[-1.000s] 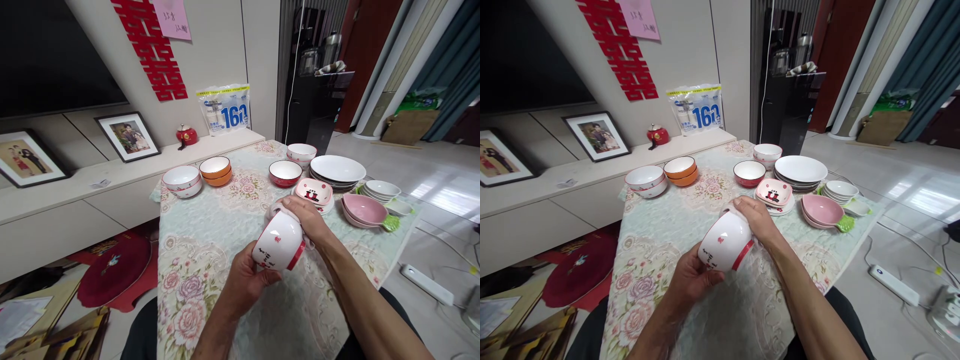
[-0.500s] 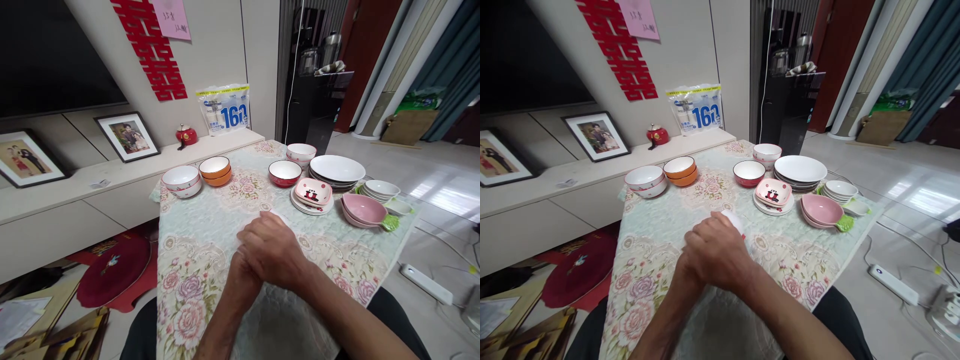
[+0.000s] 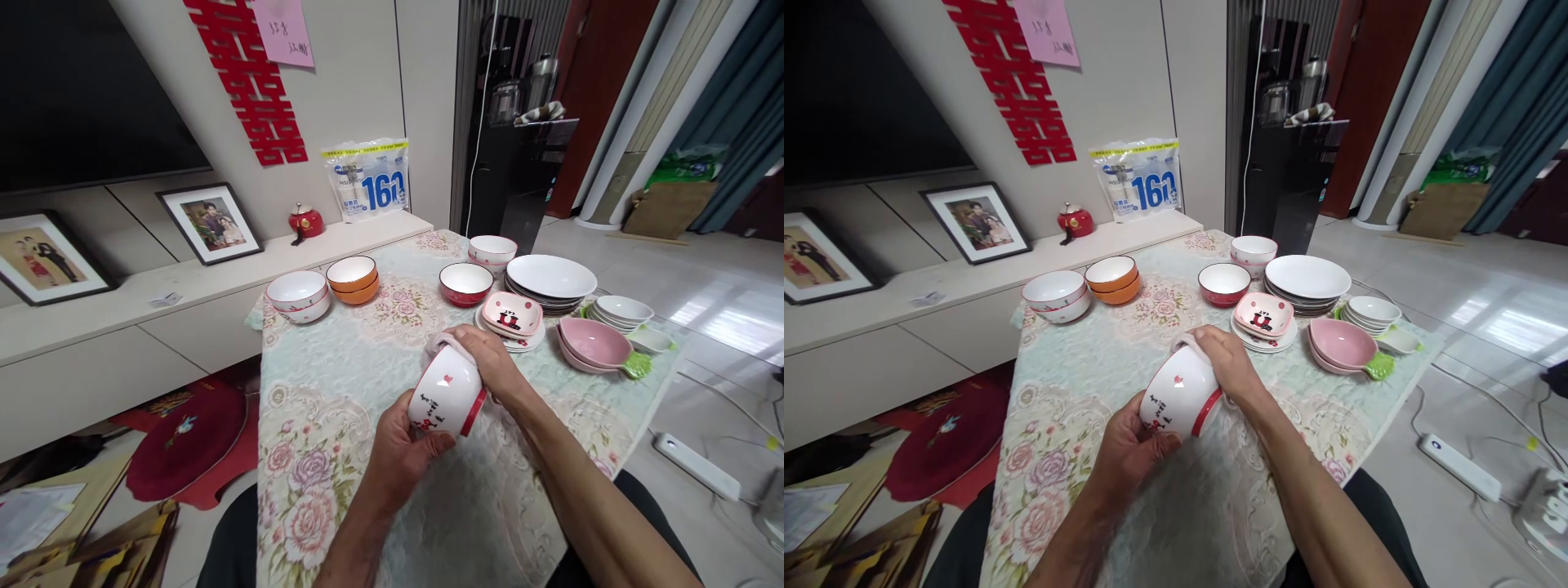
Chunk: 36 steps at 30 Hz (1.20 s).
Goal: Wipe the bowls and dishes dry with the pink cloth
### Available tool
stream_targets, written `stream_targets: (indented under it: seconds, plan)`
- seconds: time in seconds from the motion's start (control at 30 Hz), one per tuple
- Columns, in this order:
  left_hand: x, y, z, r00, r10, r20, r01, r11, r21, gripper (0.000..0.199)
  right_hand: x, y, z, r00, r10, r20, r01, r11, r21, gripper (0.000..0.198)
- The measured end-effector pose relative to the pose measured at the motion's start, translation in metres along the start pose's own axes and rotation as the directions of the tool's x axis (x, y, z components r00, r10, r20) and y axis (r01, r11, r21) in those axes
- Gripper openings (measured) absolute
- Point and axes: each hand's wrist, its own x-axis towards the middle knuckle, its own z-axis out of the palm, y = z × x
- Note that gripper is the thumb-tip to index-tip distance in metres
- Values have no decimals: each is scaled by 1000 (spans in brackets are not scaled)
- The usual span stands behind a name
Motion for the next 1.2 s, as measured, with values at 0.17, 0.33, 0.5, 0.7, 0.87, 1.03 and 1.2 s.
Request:
stream_targets:
  seconds: [0.17, 0.33, 0.5, 0.7, 0.87, 1.03, 1.2]
  plan:
    - [2, -2, -1, 999, 17, -36, -16, 1000, 25, 39, -25, -33, 20, 915, -379, 138, 400, 811, -428, 30]
    - [3, -3, -2, 985, 172, -28, -162, 964, 212, 18, -37, -53, 37, 755, -533, 383, 650, 530, -544, 24]
    - [-1, 1, 1, 992, 124, 16, -123, 954, 274, 20, -22, -42, 12, 779, -517, 354, 626, 673, -395, 25]
    - [-2, 2, 1, 984, 158, 85, -179, 836, 519, 24, -13, -27, -11, 934, -244, 261, 284, 950, -130, 25]
    - [4, 5, -7, 944, 250, 215, -317, 867, 383, 43, -7, -12, -19, 987, 54, 151, -86, 975, 207, 33]
    - [5, -5, -12, 975, 118, 190, -149, 975, 162, 49, -1, -4, -17, 979, 154, 132, -188, 930, 314, 35]
    - [1, -12, -9, 996, 49, 71, -56, 992, 110, 39, -8, -17, -6, 994, -50, 98, 50, 999, -3, 31]
